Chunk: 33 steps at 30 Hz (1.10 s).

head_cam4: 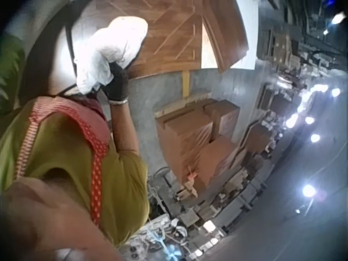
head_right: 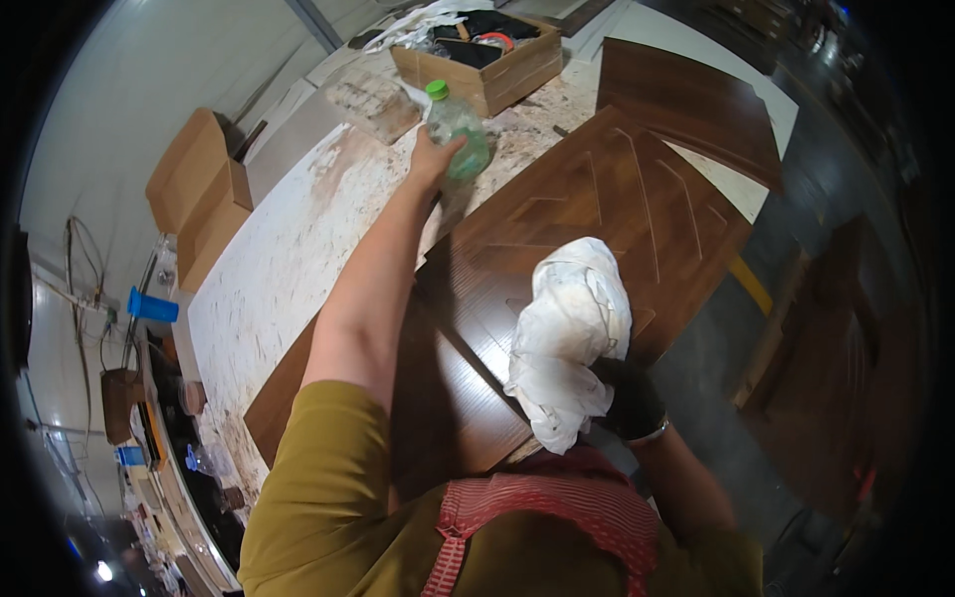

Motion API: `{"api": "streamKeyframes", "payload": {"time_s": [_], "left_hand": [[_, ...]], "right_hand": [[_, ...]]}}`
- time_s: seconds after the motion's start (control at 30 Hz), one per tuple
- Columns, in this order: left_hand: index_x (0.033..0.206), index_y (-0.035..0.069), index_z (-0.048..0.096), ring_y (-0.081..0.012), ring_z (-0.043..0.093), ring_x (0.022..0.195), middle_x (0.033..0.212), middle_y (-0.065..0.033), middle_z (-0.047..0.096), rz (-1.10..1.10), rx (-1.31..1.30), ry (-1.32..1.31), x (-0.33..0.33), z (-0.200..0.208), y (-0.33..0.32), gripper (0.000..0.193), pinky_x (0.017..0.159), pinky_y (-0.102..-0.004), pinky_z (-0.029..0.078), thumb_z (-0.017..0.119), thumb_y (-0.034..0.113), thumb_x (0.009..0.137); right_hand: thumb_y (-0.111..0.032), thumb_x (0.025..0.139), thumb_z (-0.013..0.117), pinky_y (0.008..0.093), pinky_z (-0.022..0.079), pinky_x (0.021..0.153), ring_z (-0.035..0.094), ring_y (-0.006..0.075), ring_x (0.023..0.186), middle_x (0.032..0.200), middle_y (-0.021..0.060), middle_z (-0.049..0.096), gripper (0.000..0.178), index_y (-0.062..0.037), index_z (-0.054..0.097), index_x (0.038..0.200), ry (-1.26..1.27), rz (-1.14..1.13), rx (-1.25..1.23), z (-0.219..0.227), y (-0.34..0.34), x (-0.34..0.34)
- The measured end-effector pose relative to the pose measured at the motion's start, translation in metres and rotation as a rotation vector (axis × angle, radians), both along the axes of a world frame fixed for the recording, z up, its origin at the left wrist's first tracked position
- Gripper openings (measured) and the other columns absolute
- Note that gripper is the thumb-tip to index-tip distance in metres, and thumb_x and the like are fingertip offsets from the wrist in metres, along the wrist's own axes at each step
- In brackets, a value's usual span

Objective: The person wipes two decorative wooden panels with a cloth, applying liquid from a bottle to the cloth and panels while using a small block to treat specific areas.

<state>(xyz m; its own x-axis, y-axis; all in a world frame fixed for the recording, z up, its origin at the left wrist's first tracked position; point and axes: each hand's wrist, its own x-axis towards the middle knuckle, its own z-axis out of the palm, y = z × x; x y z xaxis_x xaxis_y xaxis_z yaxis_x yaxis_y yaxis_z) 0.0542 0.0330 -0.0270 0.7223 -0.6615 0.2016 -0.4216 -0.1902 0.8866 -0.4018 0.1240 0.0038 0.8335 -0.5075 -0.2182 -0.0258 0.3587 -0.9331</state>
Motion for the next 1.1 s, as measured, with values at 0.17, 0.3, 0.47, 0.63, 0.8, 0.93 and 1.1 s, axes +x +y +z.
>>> {"api": "streamKeyframes", "payload": {"time_s": [0.17, 0.3, 0.47, 0.63, 0.8, 0.93, 1.1], "left_hand": [[0.110, -0.001, 0.056, -0.0308, 0.061, 0.095, 0.100, -0.0168, 0.065, -0.025, -0.192, -0.103, -0.008, 0.044, 0.030, 0.048, 0.084, -0.0361, 0.046, 0.071, 0.029, 0.076], [0.109, 0.000, 0.057, -0.0145, 0.061, 0.082, 0.093, -0.0105, 0.066, -0.132, -0.222, -0.130, -0.042, 0.155, 0.151, 0.036, 0.072, -0.0276, 0.048, 0.064, 0.025, 0.084], [0.104, 0.007, 0.062, -0.0256, 0.058, 0.078, 0.085, -0.0097, 0.060, -0.271, 0.444, -0.773, -0.109, 0.211, 0.295, 0.035, 0.070, -0.0342, 0.047, 0.072, 0.015, 0.071], [0.107, 0.012, 0.059, -0.0226, 0.055, 0.077, 0.081, -0.0050, 0.054, -0.268, 0.637, -0.990, -0.151, 0.191, 0.366, 0.045, 0.067, -0.0349, 0.046, 0.075, 0.017, 0.065], [0.107, 0.015, 0.056, -0.0186, 0.055, 0.079, 0.081, -0.0015, 0.053, -0.177, 0.685, -1.132, -0.160, 0.194, 0.383, 0.048, 0.066, -0.0318, 0.045, 0.075, 0.017, 0.062], [0.104, 0.014, 0.057, -0.0175, 0.054, 0.078, 0.080, -0.0006, 0.052, -0.140, 0.693, -1.234, -0.153, 0.202, 0.387, 0.042, 0.065, -0.0311, 0.044, 0.072, 0.018, 0.065], [0.100, 0.013, 0.056, -0.0159, 0.053, 0.078, 0.079, -0.0003, 0.051, -0.336, 0.754, -1.319, -0.165, 0.199, 0.389, 0.029, 0.065, -0.0303, 0.043, 0.063, 0.016, 0.072]], "right_hand": [[-0.007, 0.084, 0.056, 0.0339, 0.050, 0.083, 0.064, 0.0236, 0.093, 0.105, 0.0109, 0.065, 0.026, -0.0007, 0.062, 0.108, -0.152, -0.119, 0.449, 0.009, -0.013, -0.003], [-0.011, 0.080, 0.061, 0.0350, 0.050, 0.084, 0.063, 0.0257, 0.095, 0.107, 0.0115, 0.065, 0.030, -0.0010, 0.062, 0.109, -0.031, 0.013, 0.374, 0.044, -0.023, 0.040], [-0.011, 0.079, 0.065, 0.0352, 0.046, 0.092, 0.058, 0.0234, 0.108, 0.115, 0.0119, 0.061, 0.044, 0.0010, 0.055, 0.120, -0.085, 0.237, -0.103, 0.065, 0.024, 0.097], [-0.012, 0.077, 0.069, 0.0310, 0.043, 0.097, 0.051, 0.0197, 0.115, 0.128, 0.0112, 0.049, 0.067, -0.0002, 0.037, 0.134, -0.142, 0.248, 0.376, 0.073, 0.076, 0.136], [-0.015, 0.075, 0.073, 0.0296, 0.038, 0.101, 0.045, 0.0192, 0.121, 0.136, 0.0101, 0.042, 0.082, -0.0017, 0.026, 0.141, -0.234, 0.322, 0.113, 0.075, 0.103, 0.150], [-0.019, 0.074, 0.072, 0.0293, 0.046, 0.095, 0.052, 0.0190, 0.113, 0.130, 0.0106, 0.046, 0.077, -0.0054, 0.032, 0.139, -0.341, 0.302, 0.208, 0.083, 0.120, 0.147], [-0.009, 0.077, 0.070, 0.0305, 0.043, 0.098, 0.048, 0.0196, 0.119, 0.133, 0.0103, 0.044, 0.076, -0.0020, 0.028, 0.140, -0.169, 0.283, 0.432, 0.076, 0.131, 0.131]]}}
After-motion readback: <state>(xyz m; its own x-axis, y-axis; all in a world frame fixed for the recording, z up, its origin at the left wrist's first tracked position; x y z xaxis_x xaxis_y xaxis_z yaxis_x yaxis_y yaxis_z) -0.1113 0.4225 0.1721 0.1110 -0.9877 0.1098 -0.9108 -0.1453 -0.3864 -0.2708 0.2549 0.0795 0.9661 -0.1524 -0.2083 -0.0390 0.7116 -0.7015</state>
